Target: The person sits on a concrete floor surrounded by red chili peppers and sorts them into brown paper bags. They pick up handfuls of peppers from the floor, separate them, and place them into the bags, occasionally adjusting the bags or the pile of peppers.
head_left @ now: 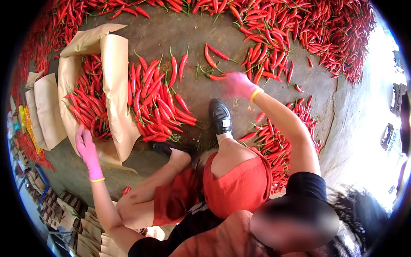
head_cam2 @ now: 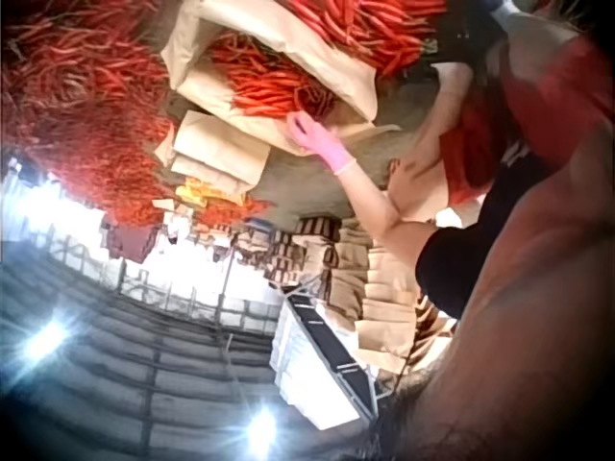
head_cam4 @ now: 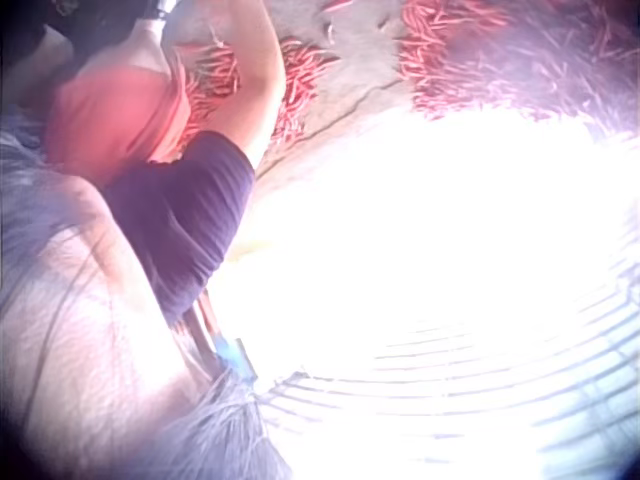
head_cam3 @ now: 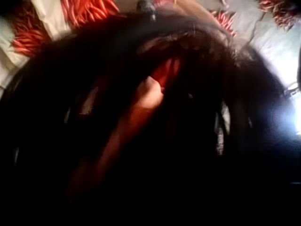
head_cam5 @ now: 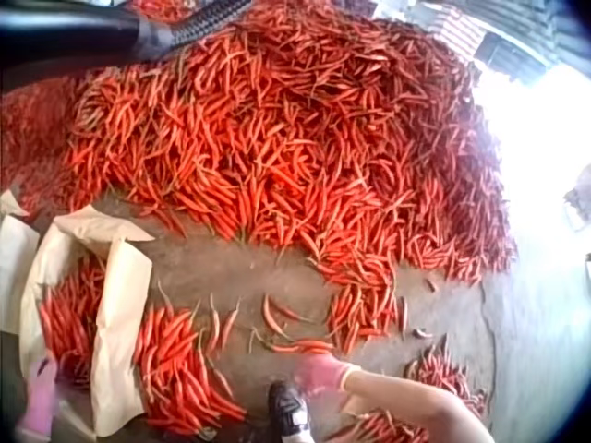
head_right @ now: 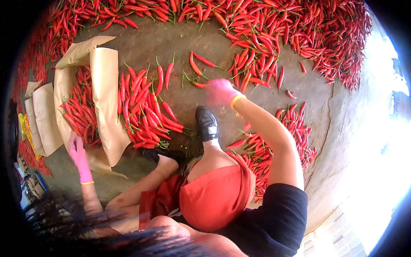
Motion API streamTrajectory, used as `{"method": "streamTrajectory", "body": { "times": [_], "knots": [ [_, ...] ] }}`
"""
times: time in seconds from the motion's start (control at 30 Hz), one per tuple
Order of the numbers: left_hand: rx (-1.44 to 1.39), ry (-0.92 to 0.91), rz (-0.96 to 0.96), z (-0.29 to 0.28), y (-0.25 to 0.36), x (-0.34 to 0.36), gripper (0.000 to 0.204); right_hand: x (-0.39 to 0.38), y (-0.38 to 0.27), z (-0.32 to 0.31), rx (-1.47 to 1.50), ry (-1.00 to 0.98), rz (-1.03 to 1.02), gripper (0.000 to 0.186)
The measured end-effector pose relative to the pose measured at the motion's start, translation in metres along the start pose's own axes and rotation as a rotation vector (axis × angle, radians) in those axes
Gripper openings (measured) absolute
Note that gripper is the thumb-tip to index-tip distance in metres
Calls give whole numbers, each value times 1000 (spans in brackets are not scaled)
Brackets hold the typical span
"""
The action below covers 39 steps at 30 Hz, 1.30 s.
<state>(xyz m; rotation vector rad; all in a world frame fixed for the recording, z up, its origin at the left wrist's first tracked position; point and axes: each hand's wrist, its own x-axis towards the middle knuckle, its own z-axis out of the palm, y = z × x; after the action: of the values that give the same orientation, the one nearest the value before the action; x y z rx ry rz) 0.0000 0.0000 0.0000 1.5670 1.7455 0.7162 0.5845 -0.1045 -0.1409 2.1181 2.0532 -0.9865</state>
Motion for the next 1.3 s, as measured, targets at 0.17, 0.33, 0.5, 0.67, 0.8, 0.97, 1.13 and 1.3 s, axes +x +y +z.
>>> {"method": "streamTrajectory", "body": {
  "times": [0.17,0.33,0.5,0.67,0.8,0.97,1.13,1.3],
  "knots": [
    [523,-358,803,137,165,-29,31,57,-9,16,-48,186,252,53],
    [306,-491,851,227,150,-60,24,54,5,-22,81,238,224,49],
    [195,-476,1016,397,142,-72,26,67,40,-23,99,52,271,35],
    [622,-472,868,448,114,-61,30,-2,62,-39,187,102,208,38],
    [342,-385,882,428,106,-73,23,-53,78,15,2,-35,263,47],
    [-7,-428,298,399,78,-98,14,-51,73,36,-38,8,207,43],
    [-1130,-516,-723,384,79,-84,19,-92,79,35,21,-359,-30,30],
    [-1312,-578,-753,383,60,-91,22,-100,69,20,1615,-330,87,30]
  ]
}}
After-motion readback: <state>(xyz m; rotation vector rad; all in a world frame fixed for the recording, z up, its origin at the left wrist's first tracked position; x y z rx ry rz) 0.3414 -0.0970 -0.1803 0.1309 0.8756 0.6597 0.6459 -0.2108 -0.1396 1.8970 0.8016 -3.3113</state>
